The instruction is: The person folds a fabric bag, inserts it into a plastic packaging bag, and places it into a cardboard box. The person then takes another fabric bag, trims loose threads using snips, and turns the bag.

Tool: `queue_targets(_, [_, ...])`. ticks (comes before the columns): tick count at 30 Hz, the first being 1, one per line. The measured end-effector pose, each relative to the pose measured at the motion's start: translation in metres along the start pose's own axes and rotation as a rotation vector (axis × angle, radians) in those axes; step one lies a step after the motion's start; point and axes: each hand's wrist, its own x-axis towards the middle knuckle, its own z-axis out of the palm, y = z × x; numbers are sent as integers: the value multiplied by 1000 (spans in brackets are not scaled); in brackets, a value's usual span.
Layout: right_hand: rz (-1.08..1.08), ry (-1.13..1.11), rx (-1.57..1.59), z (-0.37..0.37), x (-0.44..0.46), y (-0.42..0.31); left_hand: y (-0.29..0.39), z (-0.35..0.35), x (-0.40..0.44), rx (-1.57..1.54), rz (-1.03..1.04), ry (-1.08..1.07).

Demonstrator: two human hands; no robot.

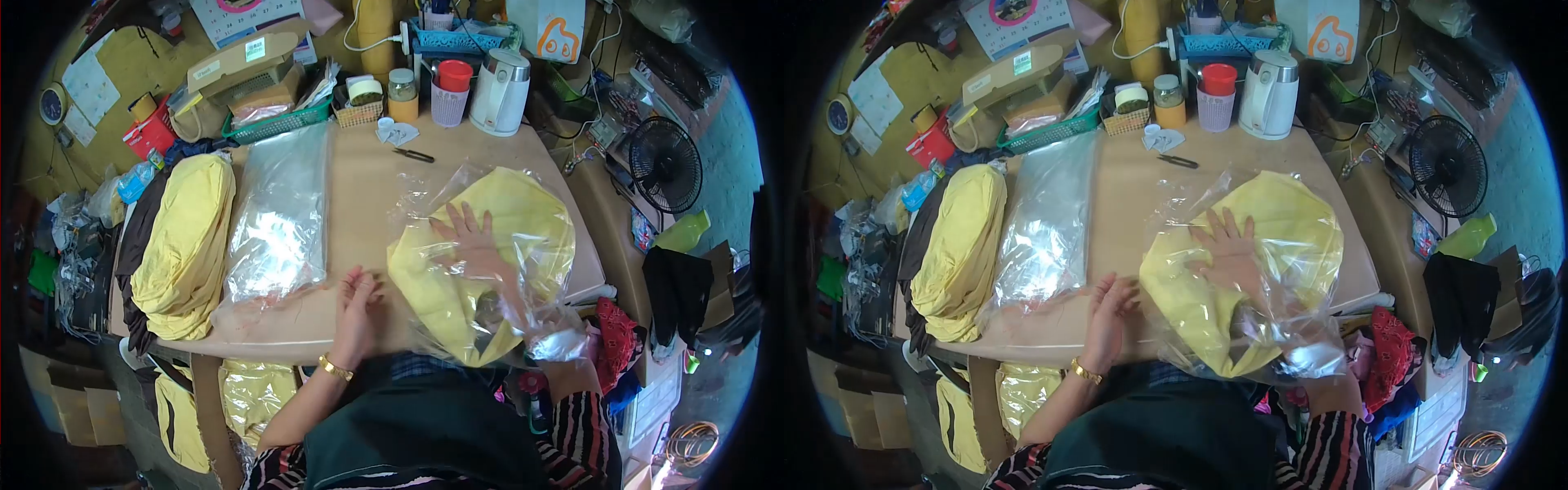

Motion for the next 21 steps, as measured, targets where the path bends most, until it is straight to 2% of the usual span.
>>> queue_targets(1, [-76, 12, 7, -1, -8, -8, -3, -11, 4, -4, -8, 9])
queue_targets(2, [-83, 5, 7, 2, -6, -11, -3, -18, 11, -134, -140, -70])
queue_targets(3, [-46, 9, -16, 6, -1, -14, 1, -20, 16, -264, -268, -151])
queue_targets(4, [-9, 15, -40, 11, 3, -16, 5, -17, 23, -268, -264, -144])
queue_targets(5, [-18, 19, -41, 19, 8, -18, 12, -10, 32, -375, -351, -220])
queue_targets(6, [-149, 59, 191, 28, 12, -21, 17, -4, 39, -478, -441, -298])
queue_targets(7, [-278, 96, 423, 34, 13, -23, 14, 0, 46, -478, -438, -297])
queue_targets(8, [-280, 97, 422, 40, 10, -27, 8, 2, 56, -438, -364, -307])
queue_targets(10, [-367, 154, 95, 47, 1, -40, 4, 7, 59, -398, -296, -315])
queue_targets(11, [-365, 151, 94, 40, 2, -44, 6, 12, 54, -367, -264, -314])
queue_targets(13, [-213, -26, 127, 14, 5, -51, 6, 20, 41, -336, -241, -313])
queue_targets(15, [-137, -40, 92, 11, 18, -52, 1, 25, 29, -110, -161, -257])
queue_targets(16, [-69, -54, 58, 9, 23, -51, -7, 22, 22, -109, -162, -261])
queue_targets(17, [-67, -51, 56, 24, 31, -45, -17, 17, 16, -7, -32, -266])
queue_targets(18, [-48, 132, 17, 54, 42, -36, -23, 13, 11, 96, 98, -269])
queue_targets(19, [-31, 315, -22, 68, 49, -30, -14, 14, 1, 83, 14, -304])
queue_targets(20, [-31, 320, -24, 60, 58, -29, -15, 10, -3, 83, 18, -306])
queue_targets(21, [104, 212, 55, 42, 70, -30, -15, 4, -6, -14, -61, -304])
